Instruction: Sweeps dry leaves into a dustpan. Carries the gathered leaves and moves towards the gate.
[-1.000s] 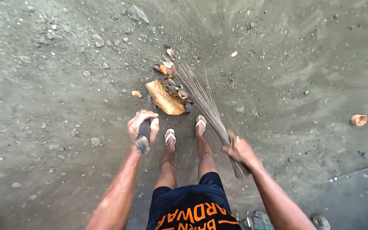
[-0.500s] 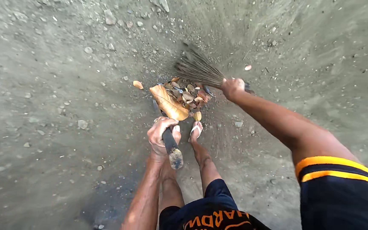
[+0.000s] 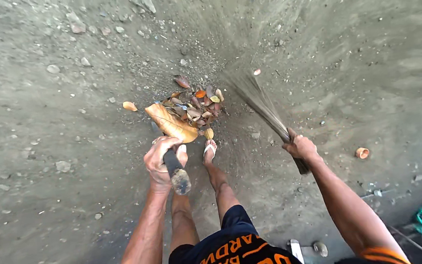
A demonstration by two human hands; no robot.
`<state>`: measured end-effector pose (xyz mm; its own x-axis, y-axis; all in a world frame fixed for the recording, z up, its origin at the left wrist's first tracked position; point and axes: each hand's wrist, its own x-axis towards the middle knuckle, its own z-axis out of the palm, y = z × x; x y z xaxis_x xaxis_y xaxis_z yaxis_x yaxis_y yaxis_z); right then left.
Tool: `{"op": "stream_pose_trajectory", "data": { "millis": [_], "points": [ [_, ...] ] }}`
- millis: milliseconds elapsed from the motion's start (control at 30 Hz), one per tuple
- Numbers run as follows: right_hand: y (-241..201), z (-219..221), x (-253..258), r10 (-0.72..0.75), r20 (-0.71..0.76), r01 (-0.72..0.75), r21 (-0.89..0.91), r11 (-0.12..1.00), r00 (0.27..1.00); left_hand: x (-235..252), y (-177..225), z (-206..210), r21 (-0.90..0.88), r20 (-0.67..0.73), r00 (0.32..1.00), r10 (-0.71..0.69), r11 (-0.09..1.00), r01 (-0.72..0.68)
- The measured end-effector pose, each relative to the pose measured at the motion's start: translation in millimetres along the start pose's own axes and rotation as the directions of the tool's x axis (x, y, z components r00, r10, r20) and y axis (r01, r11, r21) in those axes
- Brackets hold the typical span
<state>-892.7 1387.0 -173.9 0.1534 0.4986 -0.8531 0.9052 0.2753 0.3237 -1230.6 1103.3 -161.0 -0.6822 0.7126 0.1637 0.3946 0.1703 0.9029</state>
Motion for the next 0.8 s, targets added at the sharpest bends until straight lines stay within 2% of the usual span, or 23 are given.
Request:
{"op": "stream_pose_trajectory", "data": {
  "millis": [133,233,300,400,500,567,667,800],
  "points": [
    [-27.3,2.0,95.7,0.052,-0.119,-0.04,0.106,0.994,0.991,3.2,0.6,0.3,0.005,0.017,1.0,0.015,1.0,-0.015],
    [-59.1,42.1,116.8,-0.038,-0.05,0.042,0.082,0.996,0.998,9.5,0.2,1.5,0.018,0.024,0.999,0.039,0.999,-0.039],
    [-56.6,88.9,83.6,-0.114,0.058,0.111,0.052,0.993,0.992,6.7,2.1,0.1,0.014,0.025,0.999,0.033,0.999,-0.033],
    [-40.5,106.0,-5.1,-0.099,0.184,0.098,0.014,0.995,0.978,5.1,-4.3,-0.3,-0.012,0.018,0.999,0.036,0.999,-0.035],
    [-36.3,90.4,-70.3,-0.085,0.206,0.095,-0.04,0.995,0.975,4.4,-5.2,0.0,-0.004,0.001,1.0,0.028,1.0,-0.028],
    [-57.8,70.5,-83.0,-0.127,0.154,0.145,-0.113,0.983,0.98,6.3,-1.4,1.2,0.022,0.006,1.0,0.015,1.0,-0.015],
    [-118.8,40.2,-52.7,-0.276,0.002,0.271,-0.198,0.942,0.961,8.2,2.7,5.7,0.03,0.013,1.0,0.028,0.999,-0.028],
    [-205.0,15.2,19.8,-0.467,-0.146,0.406,-0.315,0.858,0.872,10.5,1.9,6.0,0.013,0.022,0.999,0.034,0.999,-0.034]
  ]
}}
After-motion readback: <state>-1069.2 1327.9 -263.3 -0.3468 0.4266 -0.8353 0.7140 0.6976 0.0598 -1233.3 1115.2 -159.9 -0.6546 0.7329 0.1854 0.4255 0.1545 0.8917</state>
